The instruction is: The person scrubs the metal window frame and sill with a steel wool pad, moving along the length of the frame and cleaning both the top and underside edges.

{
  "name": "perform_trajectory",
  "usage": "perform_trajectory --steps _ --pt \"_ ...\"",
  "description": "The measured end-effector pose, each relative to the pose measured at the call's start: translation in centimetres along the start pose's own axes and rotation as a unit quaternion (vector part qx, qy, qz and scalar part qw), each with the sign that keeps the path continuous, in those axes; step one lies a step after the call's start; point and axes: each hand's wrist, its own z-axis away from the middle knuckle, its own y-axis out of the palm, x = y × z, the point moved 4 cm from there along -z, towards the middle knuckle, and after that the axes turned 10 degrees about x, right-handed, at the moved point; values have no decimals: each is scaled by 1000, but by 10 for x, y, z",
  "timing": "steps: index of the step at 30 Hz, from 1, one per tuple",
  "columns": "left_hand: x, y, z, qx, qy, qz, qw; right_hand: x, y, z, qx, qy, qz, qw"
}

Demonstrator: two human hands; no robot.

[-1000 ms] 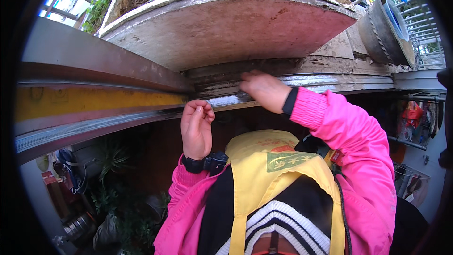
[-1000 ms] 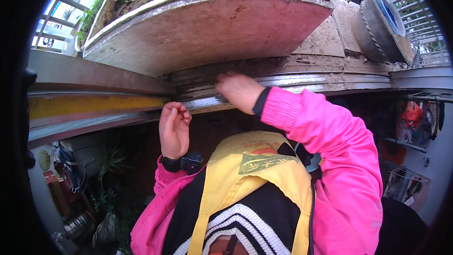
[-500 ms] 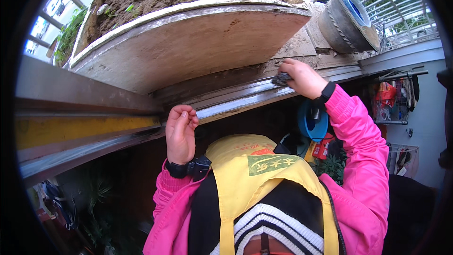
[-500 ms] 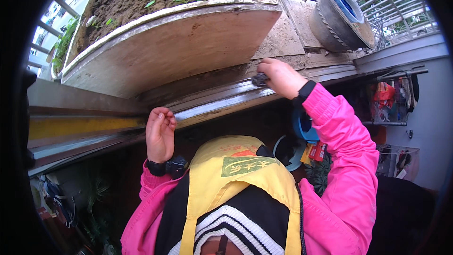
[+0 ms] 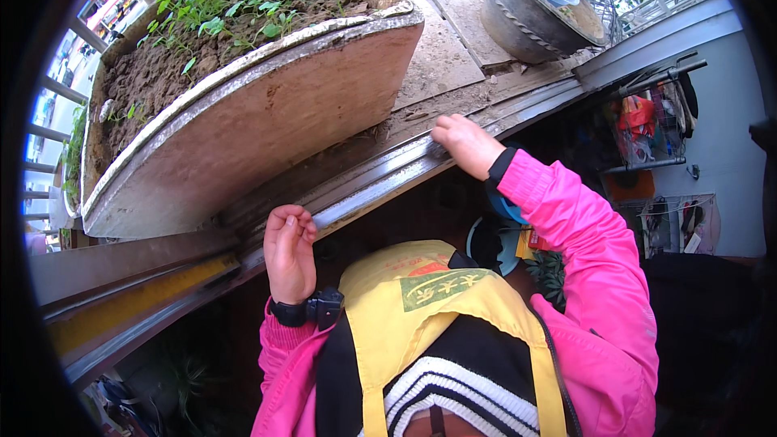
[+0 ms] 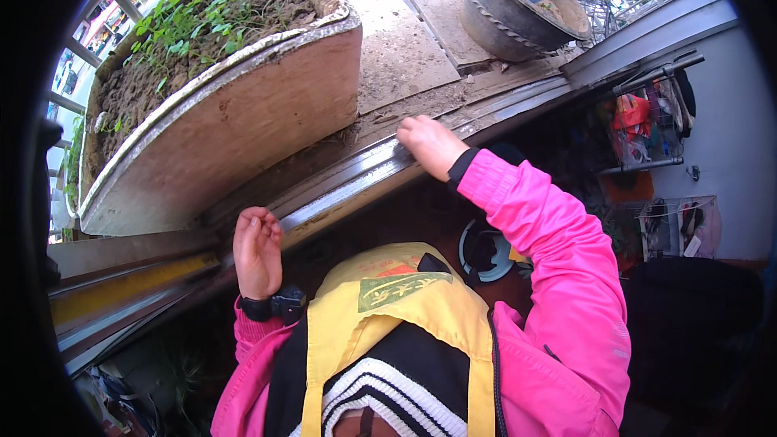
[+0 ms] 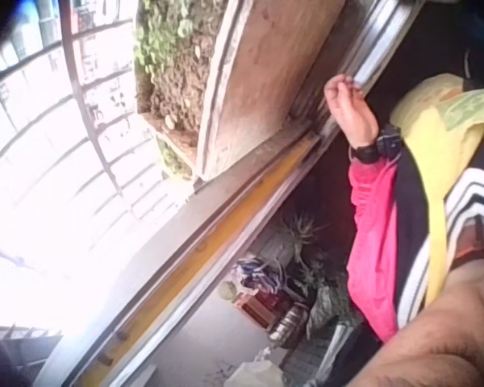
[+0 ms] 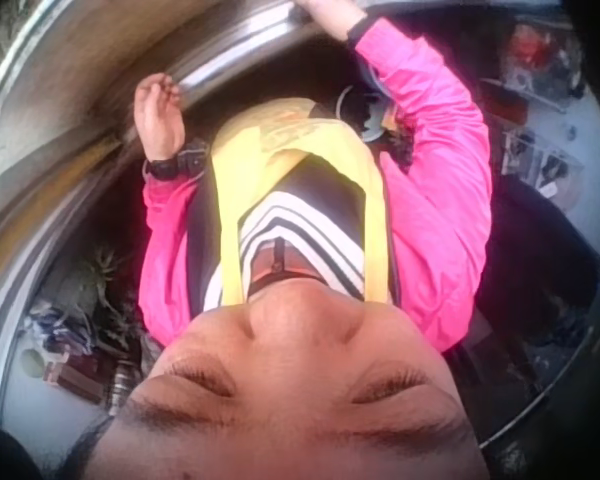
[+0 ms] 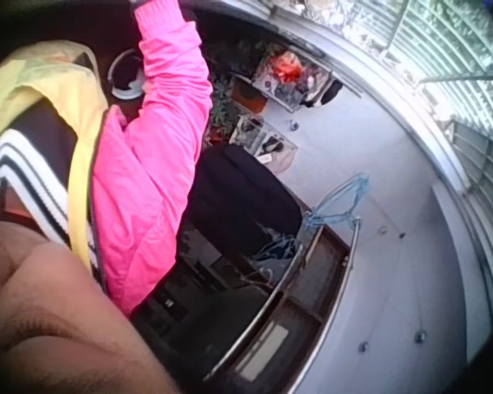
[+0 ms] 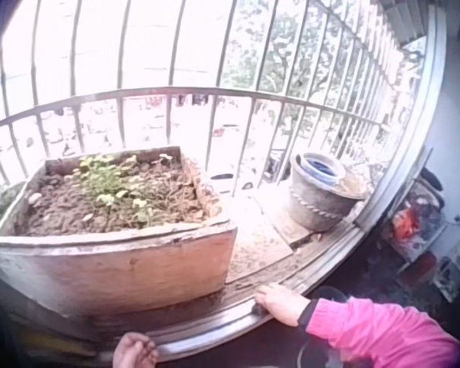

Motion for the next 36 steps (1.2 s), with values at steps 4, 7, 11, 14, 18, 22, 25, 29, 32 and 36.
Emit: perform_trajectory --steps 4,7,11,14,18,22,25,29,32,36 --pt "-2 2 2 -2 13 -8 1000 -41 -12 16 52 56 6 997" --pt "-3 1 2 -5 18 -9 1000 -52 -38 21 5 57 -30 998" --pt "0 4 -1 -5 2 -9 1000 -25 -46 15 -34 8 -77 996" --pt "6 13 -11 18 -17 -20 1000 18 -18 -6 -46 -61 -93 993" --pt "7 22 -17 32 -35 -39 998 35 9 -16 -19 -45 -66 997" --pt "14 26 -26 44 -57 -38 997 0 -2 3 1 44 -65 997" --pt "26 34 -37 68 -83 -15 994 -22 -20 17 -59 37 -130 989" --pt "45 52 -50 83 -94 -20 992 -65 -42 61 -116 74 -160 977" --pt "60 71 -64 94 -93 -19 991 -127 -58 101 -140 132 -125 973" --pt "78 100 -86 90 -79 -34 992 -230 -71 149 -130 255 -65 956"
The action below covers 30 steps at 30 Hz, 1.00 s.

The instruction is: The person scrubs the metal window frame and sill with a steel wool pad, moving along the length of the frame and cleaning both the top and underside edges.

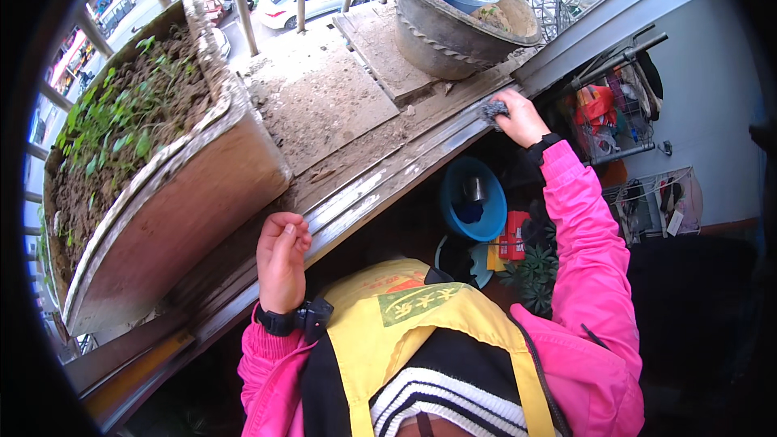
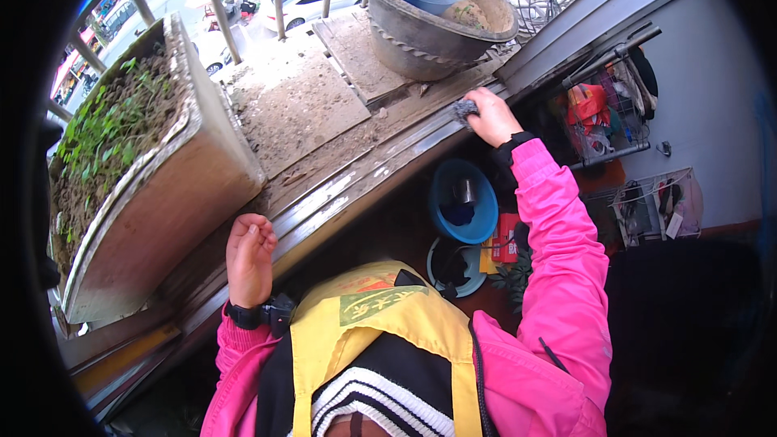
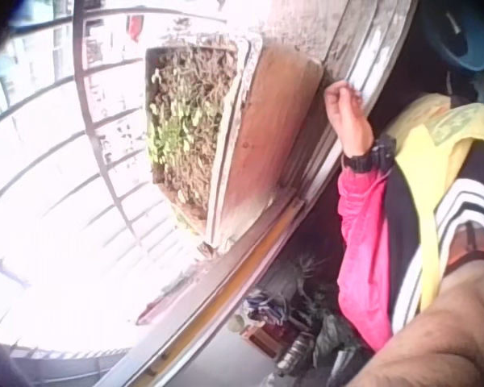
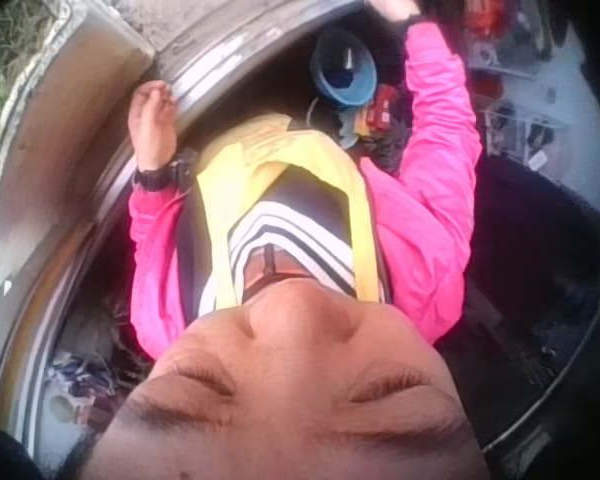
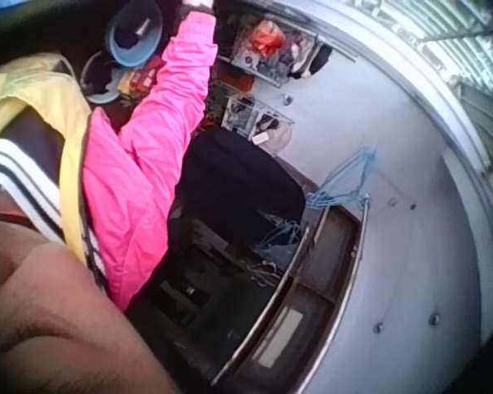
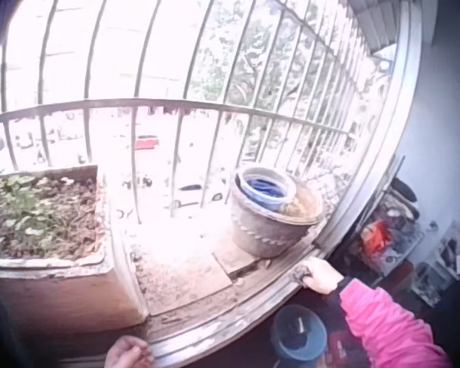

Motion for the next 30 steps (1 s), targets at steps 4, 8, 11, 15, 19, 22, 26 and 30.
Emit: perform_trajectory --steps 4,8,11,15,19,22,26,30 --pt "16 27 -29 -21 14 -34 999 -81 -15 -26 17 21 82 996" --pt "27 46 -47 -52 28 -51 997 -124 -8 -54 73 -16 180 981" --pt "31 54 -54 -74 28 -63 995 -142 4 -60 119 -33 277 953" --pt "34 61 -65 -81 29 -67 994 -151 8 -67 166 -53 285 942" --pt "37 66 -75 -81 19 -72 994 -149 5 -68 231 -65 248 939" --pt "39 66 -77 -90 10 -73 993 -149 -4 -65 211 -57 149 964" --pt "38 62 -79 -88 10 -72 994 -143 2 -61 214 -87 83 969" --pt "38 57 -78 -86 10 -58 995 -121 6 -46 200 -103 49 973"
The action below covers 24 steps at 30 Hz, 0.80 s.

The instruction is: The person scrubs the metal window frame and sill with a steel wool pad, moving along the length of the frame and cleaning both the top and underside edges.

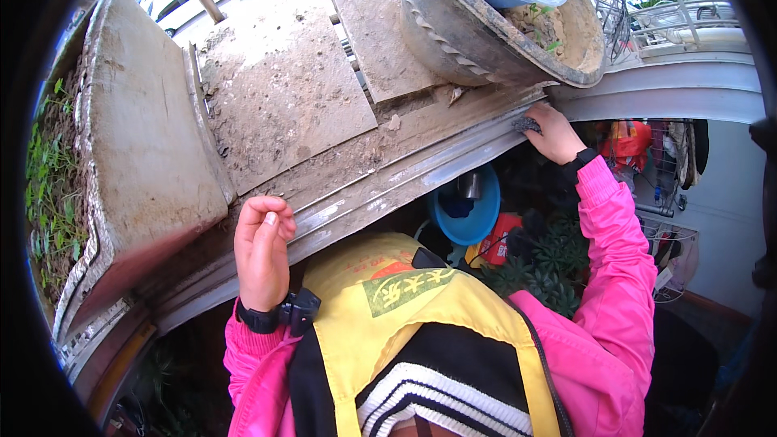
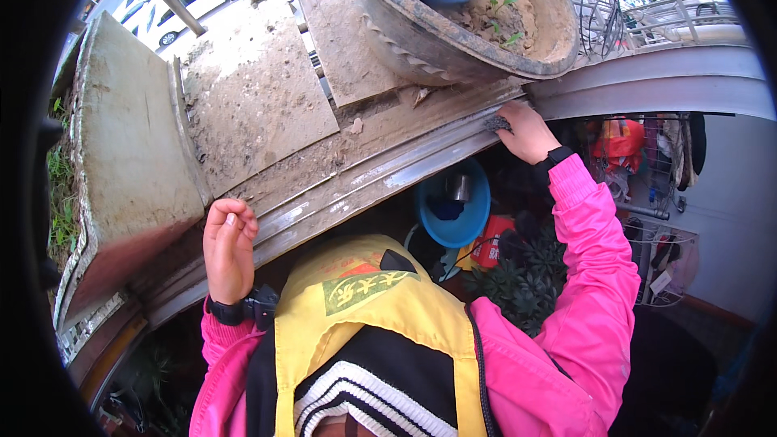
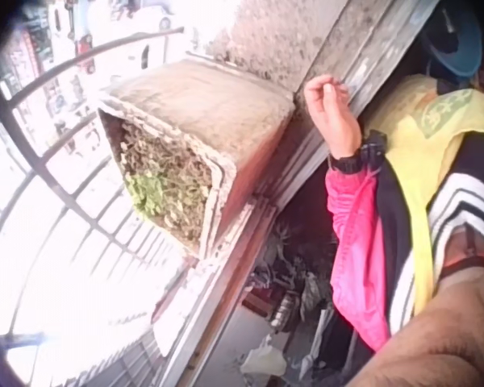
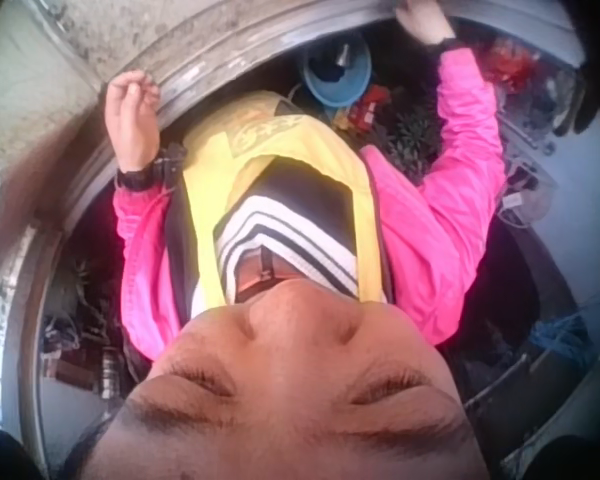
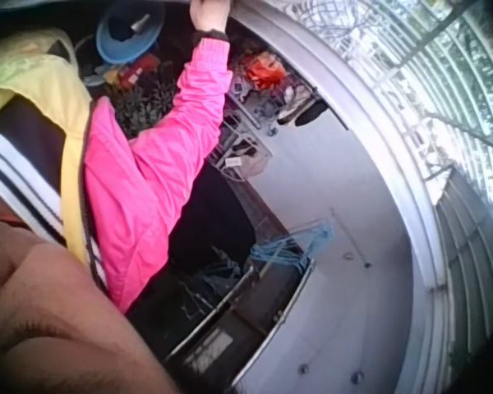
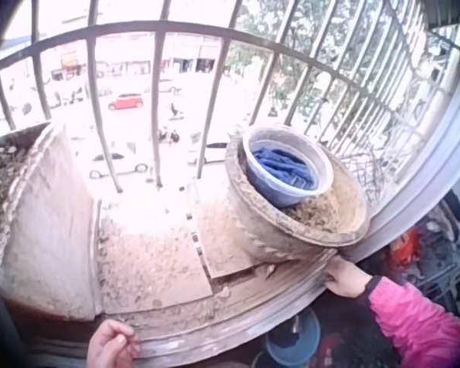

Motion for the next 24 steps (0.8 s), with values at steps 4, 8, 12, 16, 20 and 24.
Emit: perform_trajectory --steps 4,8,12,16,20,24 --pt "0 -3 -3 13 -5 8 1000 39 9 -10 29 14 -51 998" --pt "-3 -5 -1 30 -9 10 999 94 18 -24 34 -56 -67 996" --pt "-4 -8 1 43 -7 16 999 134 20 -37 57 -74 -65 993" --pt "-4 -10 4 56 -14 14 998 170 28 -47 83 -122 -53 988" --pt "-5 -7 1 63 -20 10 998 179 24 -51 71 -137 -99 983" --pt "-7 -7 0 59 -16 -3 998 147 -9 -37 -4 -113 -120 986"
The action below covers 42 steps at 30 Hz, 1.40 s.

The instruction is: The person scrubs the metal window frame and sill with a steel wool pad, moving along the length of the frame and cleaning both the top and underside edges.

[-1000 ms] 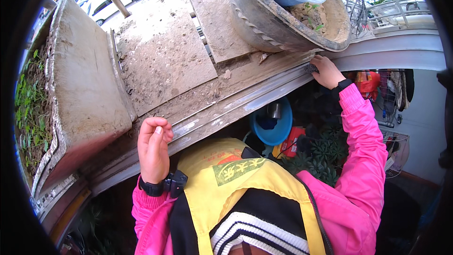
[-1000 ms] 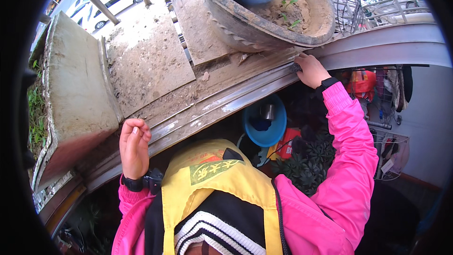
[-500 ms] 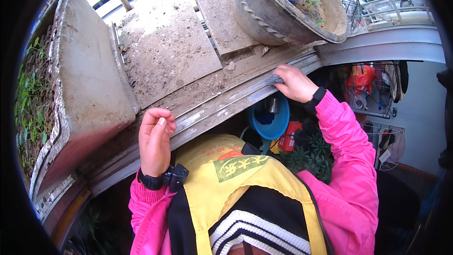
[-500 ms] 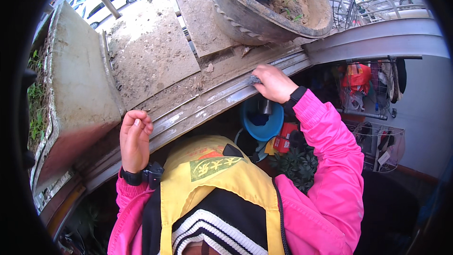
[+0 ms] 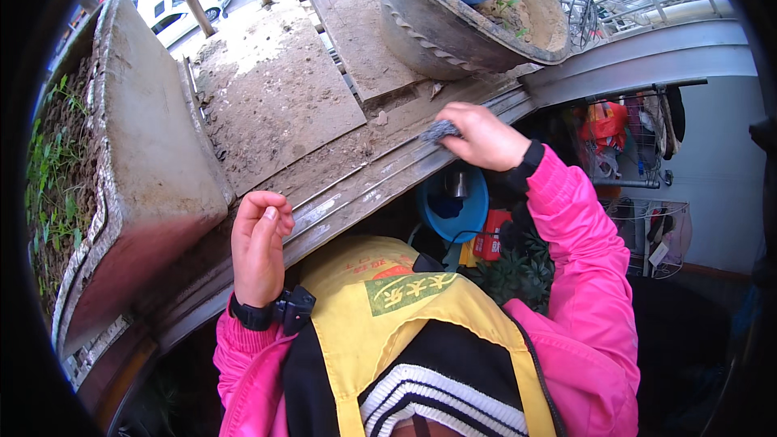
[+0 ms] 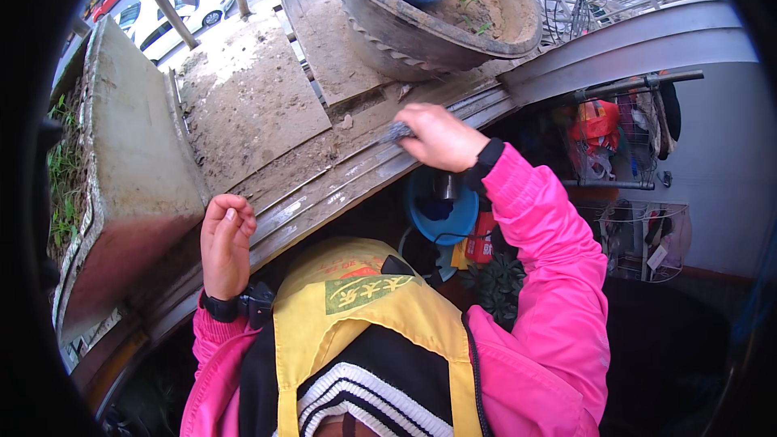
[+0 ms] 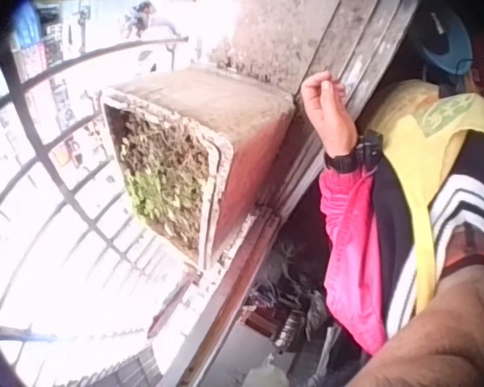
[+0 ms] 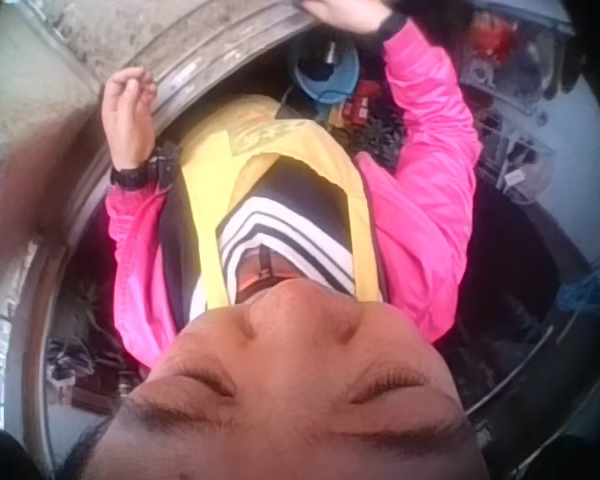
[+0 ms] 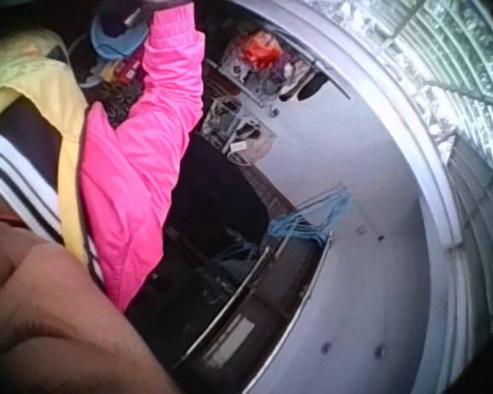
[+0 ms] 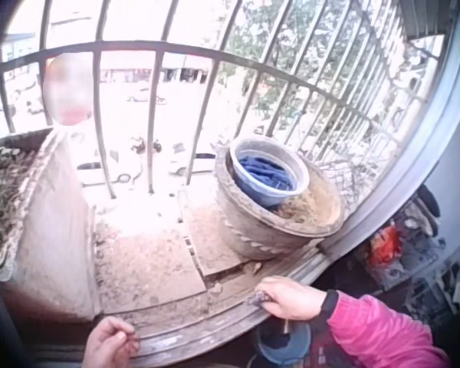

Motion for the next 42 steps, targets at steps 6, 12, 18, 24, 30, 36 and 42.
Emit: perform_trajectory --steps 6,12,18,24,30,36,42 --pt "3 -1 -1 -17 -4 4 1000 -73 -33 31 49 134 106 984" --pt "1 -1 3 -26 -1 3 1000 -76 8 26 57 118 92 987" --pt "-2 -2 9 -15 19 11 1000 -6 41 -1 47 7 53 997" --pt "-11 -8 19 -12 35 5 999 5 23 -7 8 6 8 1000" --pt "-12 -16 31 -17 40 17 999 -26 13 0 4 93 121 988" --pt "-10 -20 32 -6 32 27 999 14 56 -24 0 20 123 992" --pt "-9 -19 31 19 25 18 999 45 60 -33 -20 21 58 998"
